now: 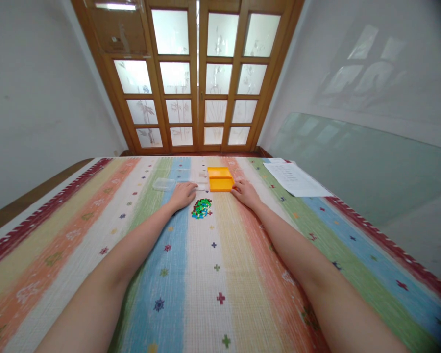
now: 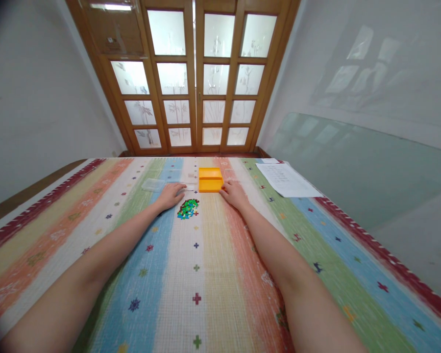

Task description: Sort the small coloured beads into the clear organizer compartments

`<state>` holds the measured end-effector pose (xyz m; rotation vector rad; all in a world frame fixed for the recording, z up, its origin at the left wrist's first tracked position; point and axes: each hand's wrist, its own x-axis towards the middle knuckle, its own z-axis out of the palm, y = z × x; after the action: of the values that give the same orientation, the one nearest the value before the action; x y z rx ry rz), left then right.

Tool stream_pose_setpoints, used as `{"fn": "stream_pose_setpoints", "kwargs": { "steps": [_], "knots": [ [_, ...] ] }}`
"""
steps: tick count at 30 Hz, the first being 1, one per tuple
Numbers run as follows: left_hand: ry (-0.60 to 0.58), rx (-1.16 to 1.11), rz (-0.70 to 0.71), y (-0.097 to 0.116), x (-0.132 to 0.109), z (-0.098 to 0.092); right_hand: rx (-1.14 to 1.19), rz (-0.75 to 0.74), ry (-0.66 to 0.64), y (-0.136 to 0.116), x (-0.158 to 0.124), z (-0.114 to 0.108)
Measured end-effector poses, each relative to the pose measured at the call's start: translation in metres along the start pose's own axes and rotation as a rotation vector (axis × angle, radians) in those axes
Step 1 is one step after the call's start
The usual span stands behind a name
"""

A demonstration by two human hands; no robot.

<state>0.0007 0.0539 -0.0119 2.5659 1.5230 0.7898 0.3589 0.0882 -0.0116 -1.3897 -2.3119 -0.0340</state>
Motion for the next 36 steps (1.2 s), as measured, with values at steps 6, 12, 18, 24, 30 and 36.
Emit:
{"fn": "stream_pose_setpoints", "kwargs": {
  "steps": [6,12,18,24,30,36],
  "knots": [
    [0.045,-0.038,-0.052,0.000,0.014,0.002,0.000,-0.025,0.012,0.005,0.000,0.000],
    [0.051,-0.088,-0.022,-0.002,0.014,0.005,0.048,-0.110,0.016,0.014,-0.004,-0.005],
    [0.064,-0.088,-0.018,-0.003,0.014,0.005,0.052,-0.124,-0.006,0.010,-0.005,-0.011],
    [0.071,-0.065,-0.012,-0.001,0.013,0.005,0.084,-0.105,0.010,0.010,-0.005,-0.008],
    [0.080,-0.026,0.015,-0.001,0.012,0.005,0.089,-0.101,-0.010,0.008,-0.004,-0.009],
    [0.046,0.039,0.003,0.001,0.011,0.003,0.089,-0.126,-0.017,0.011,-0.004,-0.008]
  ]
}}
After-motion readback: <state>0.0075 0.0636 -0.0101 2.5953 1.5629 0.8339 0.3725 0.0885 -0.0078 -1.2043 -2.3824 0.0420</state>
